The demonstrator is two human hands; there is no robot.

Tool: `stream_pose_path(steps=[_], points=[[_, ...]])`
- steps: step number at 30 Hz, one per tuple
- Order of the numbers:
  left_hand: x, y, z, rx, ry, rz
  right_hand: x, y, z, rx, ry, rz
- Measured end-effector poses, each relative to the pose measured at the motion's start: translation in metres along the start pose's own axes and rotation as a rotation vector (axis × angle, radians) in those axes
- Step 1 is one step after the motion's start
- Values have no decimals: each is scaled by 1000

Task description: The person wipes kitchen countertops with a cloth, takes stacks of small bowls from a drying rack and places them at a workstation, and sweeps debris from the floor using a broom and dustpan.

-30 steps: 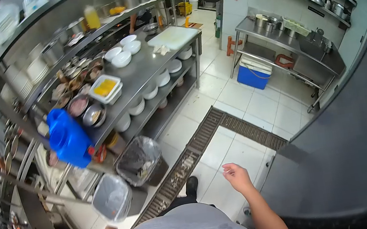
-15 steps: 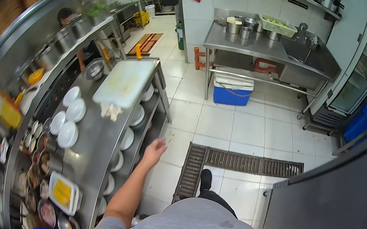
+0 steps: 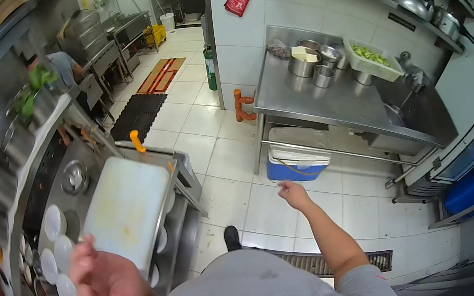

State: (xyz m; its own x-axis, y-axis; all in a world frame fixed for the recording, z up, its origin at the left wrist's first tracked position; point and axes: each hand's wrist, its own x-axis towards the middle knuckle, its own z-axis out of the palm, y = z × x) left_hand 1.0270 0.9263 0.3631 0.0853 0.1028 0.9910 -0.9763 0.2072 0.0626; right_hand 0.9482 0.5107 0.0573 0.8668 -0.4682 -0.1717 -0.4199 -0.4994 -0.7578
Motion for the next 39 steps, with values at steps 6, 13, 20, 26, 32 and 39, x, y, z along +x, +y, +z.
stream_pose_path(steps=[6, 13, 20, 26, 32, 39], points=[[-26, -225, 77, -459, -671, -968, 91, 25, 41, -233, -138, 33], [4, -440, 151, -1341, -1396, -676, 188, 2, -24, 112, -169, 746], [16, -634, 165, -1237, -1243, -846, 596, -196, -48, 327, -357, 161], [28, -783, 117, -1031, -979, -968, 856, -364, 7, 129, -541, -191], [30, -997, 91, -1095, -417, -1246, 1014, -293, 97, -105, -545, -102], [42, -1288, 142, -920, -628, -1498, 1121, -252, 98, 520, -443, 685]])
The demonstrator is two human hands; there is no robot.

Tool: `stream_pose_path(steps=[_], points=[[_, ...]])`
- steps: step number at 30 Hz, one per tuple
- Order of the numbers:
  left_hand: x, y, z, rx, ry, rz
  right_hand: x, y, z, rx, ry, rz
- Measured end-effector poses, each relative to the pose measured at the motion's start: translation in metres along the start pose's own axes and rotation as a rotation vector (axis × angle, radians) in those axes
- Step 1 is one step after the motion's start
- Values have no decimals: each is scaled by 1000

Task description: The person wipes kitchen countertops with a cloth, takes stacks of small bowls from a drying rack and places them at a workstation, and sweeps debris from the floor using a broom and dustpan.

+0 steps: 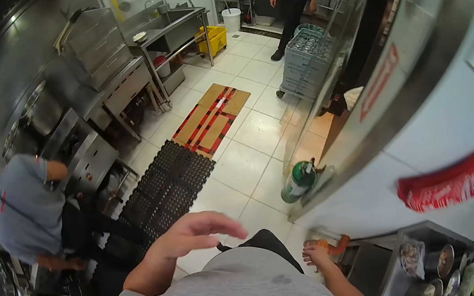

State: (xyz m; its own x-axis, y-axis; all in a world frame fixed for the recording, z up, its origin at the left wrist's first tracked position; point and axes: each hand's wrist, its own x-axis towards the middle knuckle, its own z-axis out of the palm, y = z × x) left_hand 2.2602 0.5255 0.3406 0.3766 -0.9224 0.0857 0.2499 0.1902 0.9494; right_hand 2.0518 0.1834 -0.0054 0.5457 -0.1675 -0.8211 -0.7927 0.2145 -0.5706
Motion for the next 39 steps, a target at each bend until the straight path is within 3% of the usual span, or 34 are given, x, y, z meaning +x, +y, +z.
stream_pose_path(steps=[2, 4, 6, 7, 8, 9, 10, 11, 12, 13, 16, 18, 19, 21, 22, 23, 25, 26, 27, 28, 29, 30, 33, 35, 36, 38, 39], points=[[65, -10, -65, 66, 47, -103, 53, -54, 5, 116, 4, -7], [122, -49, -149, 264, 170, -245, 112, -126, 18, 147, -138, 3], [165, -128, -251, 558, 361, -361, 134, -241, 60, 55, -10, -140], [163, -180, -301, 720, 478, -437, 175, -285, 66, 28, -58, -128], [143, -228, -348, 1012, 556, -484, 220, -324, 77, 8, -111, -115], [93, -309, -408, 1192, 596, -512, 251, -372, 90, -43, -170, -234], [53, -346, -450, 1144, 367, -1075, 274, -420, 103, -97, -218, -348], [-15, -367, -482, 1092, 421, -1039, 270, -479, 116, -239, -204, -430], [-42, -358, -471, 764, 540, -1434, 260, -535, 128, -383, -182, -508], [-88, -345, -463, 1037, 554, -1203, 274, -575, 132, -385, -171, -504], [-96, -294, -467, 606, 925, -1403, 332, -660, 128, -517, -299, -652], [-78, -279, -501, 508, 986, -1425, 382, -689, 120, -688, -178, -751], [-60, -279, -526, 485, 973, -1418, 397, -703, 111, -728, -140, -593], [-14, -278, -593, 470, 916, -1391, 479, -671, 80, -784, 82, -714], [18, -284, -636, 469, 871, -1372, 484, -665, 70, -751, 218, -489], [62, -288, -683, 479, 814, -1335, 518, -633, 51, -806, 386, -506], [179, -281, -794, 504, 672, -1185, 502, -654, 39, -295, 257, 48], [262, -260, -855, 813, 538, -1042, 503, -657, 31, -188, 258, 97], [331, -253, -906, 1402, 375, -739, 504, -661, 20, -80, 260, 145], [409, -208, -928, 836, 688, -820, 508, -665, 10, -56, 271, 164], [473, -196, -973, 764, 690, -726, 516, -671, -1, 2, 312, 180], [557, -103, -946, 780, 717, -652, 529, -685, -13, 58, 353, 186], [694, -80, -1030, 707, 705, -583, 579, -735, -50, 193, 363, 237], [754, -75, -1066, 667, 692, -350, 620, -789, -77, 221, 357, 207], [775, -73, -1072, 672, 705, -430, 647, -832, -95, 243, 340, 161], [785, -83, -1079, 705, 713, -576, 704, -934, -125, -10, 266, 55], [777, -107, -1090, 693, 609, -713, 715, -1007, -125, 179, 283, -68]])
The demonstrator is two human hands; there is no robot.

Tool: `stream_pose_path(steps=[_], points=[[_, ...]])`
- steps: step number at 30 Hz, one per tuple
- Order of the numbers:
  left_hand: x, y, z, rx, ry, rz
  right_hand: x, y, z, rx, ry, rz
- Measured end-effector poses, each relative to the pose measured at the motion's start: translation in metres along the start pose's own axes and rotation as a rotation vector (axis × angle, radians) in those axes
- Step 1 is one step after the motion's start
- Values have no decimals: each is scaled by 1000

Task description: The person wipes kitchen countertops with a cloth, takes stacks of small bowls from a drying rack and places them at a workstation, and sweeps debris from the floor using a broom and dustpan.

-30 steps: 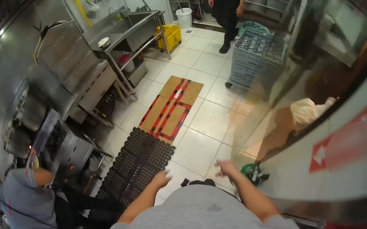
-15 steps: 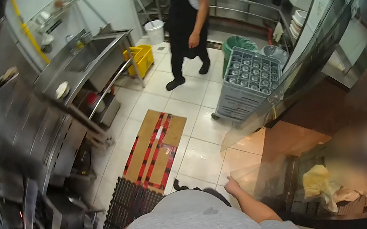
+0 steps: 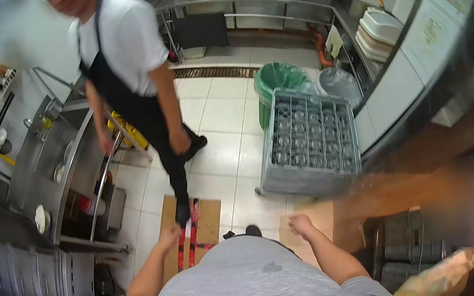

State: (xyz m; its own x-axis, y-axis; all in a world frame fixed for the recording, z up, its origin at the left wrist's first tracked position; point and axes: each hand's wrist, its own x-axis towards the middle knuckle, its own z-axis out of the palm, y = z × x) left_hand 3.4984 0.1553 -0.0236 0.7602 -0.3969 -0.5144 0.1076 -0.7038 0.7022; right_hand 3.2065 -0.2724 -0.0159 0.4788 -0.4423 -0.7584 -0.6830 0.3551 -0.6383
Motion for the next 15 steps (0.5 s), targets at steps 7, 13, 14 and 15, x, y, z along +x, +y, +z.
stream_pose_path(steps=[7, 13, 14, 15], points=[[45, -40, 33, 294, -445, -375, 136, -409, 122, -547, -160, -868], [198, -9, -1, 128, -337, -514, 291, -548, 180, -938, -174, -1099], [229, 3, -16, 103, -322, -530, 333, -538, 174, -1051, -108, -1073], [264, 16, -26, 80, -314, -540, 370, -520, 160, -1172, -76, -921]])
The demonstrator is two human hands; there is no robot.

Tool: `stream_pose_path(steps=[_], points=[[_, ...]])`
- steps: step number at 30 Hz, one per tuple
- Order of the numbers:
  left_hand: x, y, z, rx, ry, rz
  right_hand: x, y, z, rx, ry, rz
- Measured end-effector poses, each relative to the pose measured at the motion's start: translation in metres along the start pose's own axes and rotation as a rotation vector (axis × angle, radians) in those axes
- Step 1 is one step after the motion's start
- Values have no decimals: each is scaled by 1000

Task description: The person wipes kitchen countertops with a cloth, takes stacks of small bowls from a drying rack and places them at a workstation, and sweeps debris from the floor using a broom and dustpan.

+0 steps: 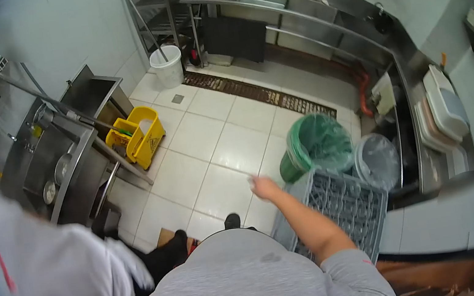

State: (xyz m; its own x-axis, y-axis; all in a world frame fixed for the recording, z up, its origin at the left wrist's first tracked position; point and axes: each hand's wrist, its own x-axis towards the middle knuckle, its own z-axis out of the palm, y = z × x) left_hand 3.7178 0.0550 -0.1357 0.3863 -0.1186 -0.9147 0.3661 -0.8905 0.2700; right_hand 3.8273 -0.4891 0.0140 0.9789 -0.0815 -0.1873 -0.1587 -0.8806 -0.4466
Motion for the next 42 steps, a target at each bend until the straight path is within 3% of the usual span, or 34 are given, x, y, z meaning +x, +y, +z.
stream_pose_path(steps=[1, 2, 3, 5, 6, 7, 8, 10, 11, 13, 15, 16, 17, 18, 19, 22, 23, 24, 27, 28, 29, 30, 32, 34, 35, 36, 38, 42], points=[[14, 28, -21, -32, 2, -1, -3, 39, 18, -57, -70, 24], [25, 55, -40, -62, 5, 0, -14, 70, 27, 85, -220, 160], [38, 82, -57, -83, 7, 5, -31, 105, 36, 37, -191, -34], [62, 131, -91, -122, 5, 10, -58, 151, 33, 73, -307, 71], [77, 163, -108, -144, 4, 12, -71, 184, 52, -78, -320, 235], [88, 193, -126, -161, -2, 7, -88, 206, 45, -186, -310, 64], [101, 220, -144, -176, -6, 6, -98, 268, 93, 356, -338, 596], [131, 266, -176, -191, -21, -7, -82, 235, 48, 166, 45, 795], [145, 288, -192, -193, -34, -21, -40, 257, 44, 167, 44, 790], [170, 332, -220, -201, -55, -47, 18, 343, 70, 872, 57, 1002], [190, 374, -248, -239, -81, -88, 159, 335, -29, 315, -248, 507], [203, 393, -262, -263, -89, -103, 237, 315, -95, 57, -275, 261], [214, 414, -275, -288, -101, -116, 321, 327, -96, 180, -114, 519], [224, 433, -287, -316, -115, -133, 401, 335, -116, -422, -51, -95], [236, 451, -298, -345, -132, -146, 482, 269, -181, 293, -98, 494], [285, 494, -340, -413, -227, -217, 701, 205, -235, 358, 131, 135], [304, 502, -356, -436, -262, -242, 751, 152, -273, 769, -36, 222], [324, 513, -376, -452, -291, -260, 795, 103, -303, 873, -111, 211], [379, 534, -440, -710, -35, -224, 906, 16, -330, 841, -162, -28], [388, 535, -462, -783, 56, -194, 937, 6, -320, 817, -182, -114], [388, 545, -499, -644, 41, -260, 962, -2, -314, 761, -237, -177], [373, 553, -534, -560, 90, -119, 982, -2, -300, 796, -294, -157], [253, 647, -651, -371, 221, 149, 1000, -7, -311, 818, -558, -23], [386, 637, -716, -321, 84, -384, 1029, 5, -326, 750, -623, -11], [444, 633, -779, -321, 344, -88, 1076, 34, -340, 765, -539, 107], [494, 625, -805, -545, 519, 85, 1094, 35, -368, 841, -443, 197], [429, 738, -887, -844, 573, -19, 1151, 60, -404, 979, -264, 330], [469, 815, -954, -1065, 660, 58, 1298, 92, -478, 1088, 114, 355]])
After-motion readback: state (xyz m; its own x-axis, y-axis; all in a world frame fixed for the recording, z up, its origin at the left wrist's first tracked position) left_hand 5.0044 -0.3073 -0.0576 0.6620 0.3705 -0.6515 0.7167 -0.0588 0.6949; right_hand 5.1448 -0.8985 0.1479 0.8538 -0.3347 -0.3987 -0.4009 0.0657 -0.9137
